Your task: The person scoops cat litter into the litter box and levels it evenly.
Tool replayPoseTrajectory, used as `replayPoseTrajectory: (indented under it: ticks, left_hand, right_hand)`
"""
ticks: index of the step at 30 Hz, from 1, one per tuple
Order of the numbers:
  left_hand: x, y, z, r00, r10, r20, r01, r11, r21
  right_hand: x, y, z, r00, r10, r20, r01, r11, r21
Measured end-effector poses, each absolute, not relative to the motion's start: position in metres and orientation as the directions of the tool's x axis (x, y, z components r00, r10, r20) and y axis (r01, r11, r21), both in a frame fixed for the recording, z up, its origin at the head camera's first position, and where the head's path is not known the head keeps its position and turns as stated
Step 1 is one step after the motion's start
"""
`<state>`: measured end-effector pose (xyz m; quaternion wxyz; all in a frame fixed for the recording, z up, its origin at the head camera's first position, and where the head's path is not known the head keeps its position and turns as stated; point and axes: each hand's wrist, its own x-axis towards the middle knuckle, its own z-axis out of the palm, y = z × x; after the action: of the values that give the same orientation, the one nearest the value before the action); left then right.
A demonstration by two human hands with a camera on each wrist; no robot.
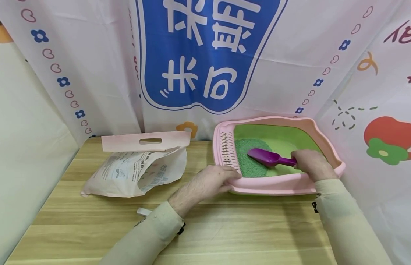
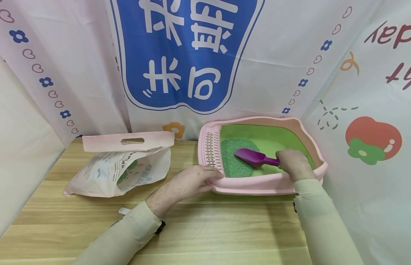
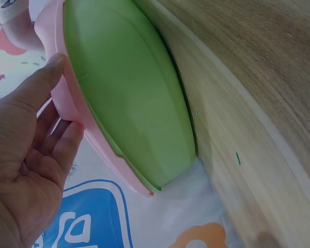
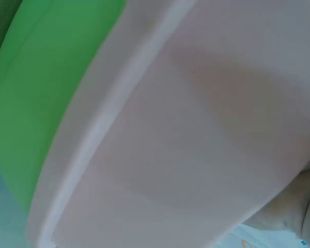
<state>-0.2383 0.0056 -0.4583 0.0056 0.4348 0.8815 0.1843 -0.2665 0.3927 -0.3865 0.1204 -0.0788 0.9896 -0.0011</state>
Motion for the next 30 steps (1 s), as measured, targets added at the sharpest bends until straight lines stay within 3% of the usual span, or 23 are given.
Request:
replayPoseTrajectory:
  ticks: [10, 19, 30]
  left_hand:
    - [-0.239, 0.006, -0.459, -0.625, 0.767, 0.147, 0.760, 0.555, 0.338]
    - [-0.239, 0.006, -0.459, -0.626, 0.765, 0.150, 0.757, 0.550, 0.352]
    - [-0.238, 0.006, -0.458, -0.630, 0.763, 0.146, 0.753, 0.554, 0.355]
  right_hand:
    - [-0.272, 0.400, -0.385, -0.967, -0.119, -0.226, -0.115, 0.993, -0.029]
    - [-0.272, 0.398, -0.387, -0.942, -0.122, -0.312, -0.122, 0.992, -0.017]
    - [-0.273, 0.390, -0.389, -0.961, -0.099, -0.259, -0.097, 0.995, -0.020]
